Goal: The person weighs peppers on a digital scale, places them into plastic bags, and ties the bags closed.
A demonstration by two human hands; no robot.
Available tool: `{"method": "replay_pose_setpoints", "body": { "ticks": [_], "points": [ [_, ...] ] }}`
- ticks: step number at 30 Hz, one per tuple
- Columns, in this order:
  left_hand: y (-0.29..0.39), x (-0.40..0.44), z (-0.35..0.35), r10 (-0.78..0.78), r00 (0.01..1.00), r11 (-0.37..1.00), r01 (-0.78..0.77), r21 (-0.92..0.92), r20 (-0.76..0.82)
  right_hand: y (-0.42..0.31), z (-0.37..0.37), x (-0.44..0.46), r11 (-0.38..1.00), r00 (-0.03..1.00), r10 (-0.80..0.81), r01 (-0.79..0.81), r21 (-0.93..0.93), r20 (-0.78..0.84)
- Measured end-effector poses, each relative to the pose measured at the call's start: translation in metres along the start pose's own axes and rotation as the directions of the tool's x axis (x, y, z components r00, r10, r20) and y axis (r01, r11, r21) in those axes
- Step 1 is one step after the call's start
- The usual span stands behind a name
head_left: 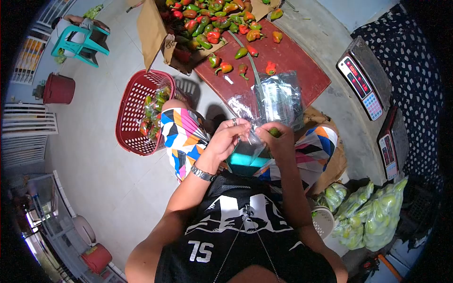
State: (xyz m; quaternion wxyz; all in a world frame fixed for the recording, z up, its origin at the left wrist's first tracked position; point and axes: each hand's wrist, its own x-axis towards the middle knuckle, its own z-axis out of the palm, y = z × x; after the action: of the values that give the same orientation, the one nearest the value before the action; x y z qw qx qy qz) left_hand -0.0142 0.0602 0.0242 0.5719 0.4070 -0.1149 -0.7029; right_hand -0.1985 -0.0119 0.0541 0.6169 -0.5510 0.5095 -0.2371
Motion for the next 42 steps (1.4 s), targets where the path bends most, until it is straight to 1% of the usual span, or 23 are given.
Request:
{"method": "replay_pose_setpoints", "body": {
  "ticks": [4, 6, 10, 12, 13, 15, 16, 19, 20, 22, 23, 24, 27, 29, 31, 32, 33, 35, 37, 38, 39, 40, 42],
  "points": [
    [0.011, -0.002, -0.001, 0.101, 0.994, 0.992, -0.096, 0.086, -0.050, 0.001, -0.009, 0.004, 1.000, 0.999, 0.001, 0.000, 0.010, -0.037],
    [0.011, -0.003, 0.001, 0.119, 0.990, 0.981, -0.105, 0.165, -0.076, 0.001, -0.008, 0.002, 0.980, 0.987, -0.147, 0.135, -0.145, -0.070],
    [0.003, 0.001, 0.006, 0.231, 0.973, 0.962, -0.224, 0.156, -0.027, -0.014, 0.005, -0.007, 0.855, 0.910, -0.403, 0.338, -0.393, -0.094],
    [0.003, -0.003, 0.014, 0.266, 0.964, 0.959, -0.266, 0.100, 0.010, -0.015, 0.005, -0.007, 0.873, 0.949, -0.316, 0.282, -0.399, -0.021],
    [0.006, -0.007, 0.017, 0.218, 0.975, 0.960, -0.224, 0.170, 0.051, -0.016, 0.005, -0.007, 0.880, 0.963, -0.268, 0.252, -0.403, 0.017],
    [0.016, -0.017, 0.022, 0.111, 0.987, 0.940, -0.142, 0.310, 0.117, -0.013, 0.004, -0.004, 0.856, 0.934, -0.357, 0.328, -0.400, 0.003],
    [0.021, -0.019, 0.027, 0.128, 0.985, 0.914, -0.163, 0.371, 0.117, -0.012, 0.003, -0.002, 0.842, 0.917, -0.400, 0.365, -0.398, -0.004],
    [0.021, -0.012, 0.008, 0.347, 0.933, 0.555, -0.283, 0.782, 0.092, -0.017, -0.006, 0.001, 0.873, 0.944, -0.324, 0.321, -0.366, 0.054],
    [0.021, -0.010, 0.004, 0.405, 0.907, 0.392, -0.289, 0.873, 0.118, -0.021, -0.006, 0.001, 0.792, 0.914, -0.373, 0.404, -0.458, 0.162],
    [0.020, -0.004, 0.003, 0.492, 0.840, 0.157, -0.345, 0.925, 0.230, -0.030, -0.004, -0.001, 0.581, 0.828, -0.415, 0.561, -0.590, 0.378],
    [0.019, -0.002, 0.002, 0.524, 0.800, 0.034, -0.362, 0.932, 0.292, -0.028, -0.001, -0.002, 0.550, 0.823, -0.405, 0.567, -0.613, 0.398],
    [0.026, -0.003, 0.006, 0.499, 0.807, -0.149, -0.280, 0.948, 0.317, -0.023, 0.004, -0.001, 0.516, 0.817, -0.397, 0.576, -0.634, 0.418],
    [0.042, 0.004, -0.008, 0.438, 0.859, -0.303, -0.135, 0.943, 0.264, -0.007, 0.004, 0.007, 0.474, 0.832, -0.368, 0.552, -0.686, 0.415],
    [0.051, 0.006, -0.012, 0.389, 0.878, -0.259, -0.185, 0.948, 0.277, -0.011, 0.004, 0.009, 0.509, 0.862, -0.343, 0.504, -0.698, 0.372],
    [0.059, 0.003, 0.002, 0.372, 0.893, -0.181, -0.199, 0.963, 0.254, -0.020, 0.018, 0.015, 0.792, 0.900, -0.351, 0.433, -0.432, 0.259],
    [0.056, 0.001, 0.009, 0.391, 0.886, -0.100, -0.227, 0.969, 0.248, -0.024, 0.026, 0.018, 0.885, 0.919, -0.337, 0.383, -0.264, 0.205],
    [0.043, 0.005, 0.008, 0.507, 0.818, -0.067, -0.276, 0.959, 0.271, -0.014, 0.034, 0.026, 0.945, 0.951, -0.276, 0.295, -0.140, 0.138],
    [0.034, 0.000, 0.027, 0.589, 0.788, 0.060, -0.262, 0.963, 0.178, 0.020, 0.050, 0.042, 0.984, 0.992, -0.120, 0.115, 0.132, 0.030],
    [0.020, 0.000, 0.034, 0.731, 0.665, 0.042, -0.265, 0.963, 0.151, 0.012, 0.054, 0.043, 0.987, 0.987, -0.157, 0.156, -0.040, -0.026],
    [0.017, -0.002, 0.036, 0.729, 0.682, 0.096, -0.188, 0.977, 0.060, 0.006, 0.057, 0.040, 0.971, 0.976, -0.206, 0.195, -0.141, -0.070],
    [0.017, -0.001, 0.030, 0.728, 0.683, 0.082, -0.177, 0.981, 0.062, 0.005, 0.060, 0.038, 0.944, 0.961, -0.254, 0.223, -0.244, -0.106],
    [0.016, -0.001, 0.022, 0.725, 0.686, 0.073, -0.161, 0.984, 0.059, 0.015, 0.057, 0.044, 0.785, 0.843, -0.532, 0.452, -0.424, -0.087],
    [0.025, -0.003, 0.011, 0.709, 0.703, 0.039, -0.116, 0.993, 0.054, 0.013, 0.047, 0.042, 0.646, 0.810, -0.584, 0.497, -0.579, 0.044]
  ]
}}
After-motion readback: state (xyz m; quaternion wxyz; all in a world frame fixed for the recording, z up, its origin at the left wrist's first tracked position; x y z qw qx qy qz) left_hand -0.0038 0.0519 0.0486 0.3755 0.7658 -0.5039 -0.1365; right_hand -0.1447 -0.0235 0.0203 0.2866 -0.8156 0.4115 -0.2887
